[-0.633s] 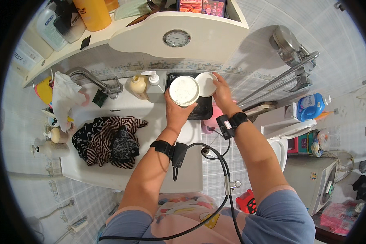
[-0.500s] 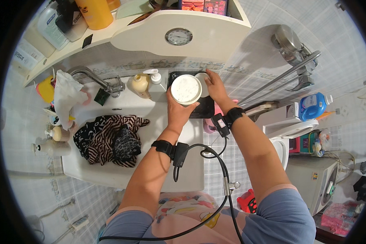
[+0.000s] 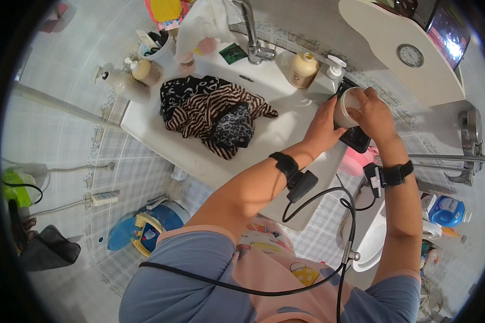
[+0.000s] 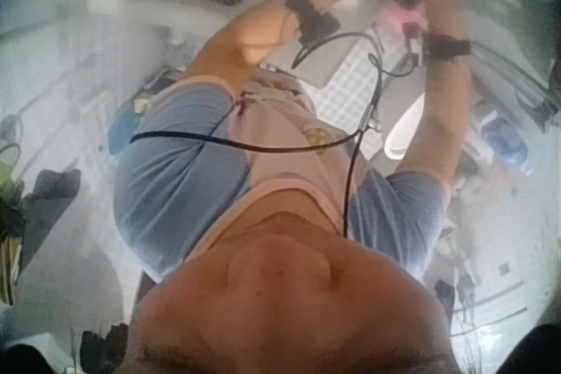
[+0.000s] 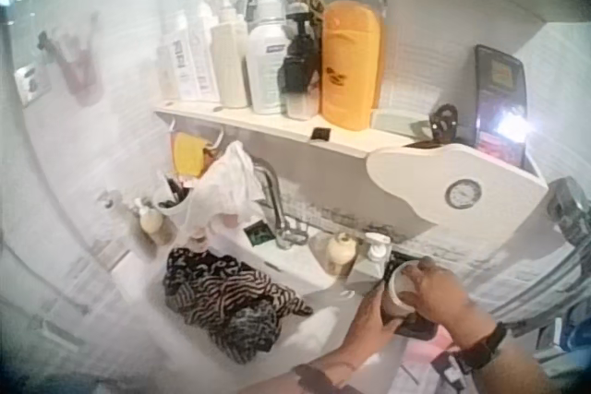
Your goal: The person stands at a bathroom sink and hand-washes a pile of patterned clothing. They apply liquid detergent from a bottle, rub the fabric together to create suds, and rinse the items under running water from the faucet.
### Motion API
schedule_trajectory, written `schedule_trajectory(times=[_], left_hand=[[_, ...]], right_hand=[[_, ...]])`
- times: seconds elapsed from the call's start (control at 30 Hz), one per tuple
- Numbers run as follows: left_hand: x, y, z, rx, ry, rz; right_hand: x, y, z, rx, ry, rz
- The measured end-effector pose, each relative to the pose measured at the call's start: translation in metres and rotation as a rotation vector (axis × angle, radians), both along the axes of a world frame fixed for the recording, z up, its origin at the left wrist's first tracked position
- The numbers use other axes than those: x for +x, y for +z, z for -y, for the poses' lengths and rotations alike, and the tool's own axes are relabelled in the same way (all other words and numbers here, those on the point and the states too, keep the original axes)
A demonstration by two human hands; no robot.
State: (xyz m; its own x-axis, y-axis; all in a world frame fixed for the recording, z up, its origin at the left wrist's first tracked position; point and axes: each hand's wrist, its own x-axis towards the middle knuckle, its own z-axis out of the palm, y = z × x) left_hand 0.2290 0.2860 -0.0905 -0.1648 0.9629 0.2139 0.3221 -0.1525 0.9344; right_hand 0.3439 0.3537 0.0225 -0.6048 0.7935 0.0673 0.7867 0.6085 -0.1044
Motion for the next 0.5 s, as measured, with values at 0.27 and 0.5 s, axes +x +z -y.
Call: schedule_trajectory(times=[0.27,0.5], left_hand=[[-0.141,-0.063,0.077,0.008,0.289,-0.232],[-0.251,-0.083,0.104,-0.661,0.365,-0.597]], right_hand=[[0.018,-0.021,-0.034,-0.044,0.081,-0.055],[0.028,-0.017,-0.038,-0.596,-0.358,-0.673]])
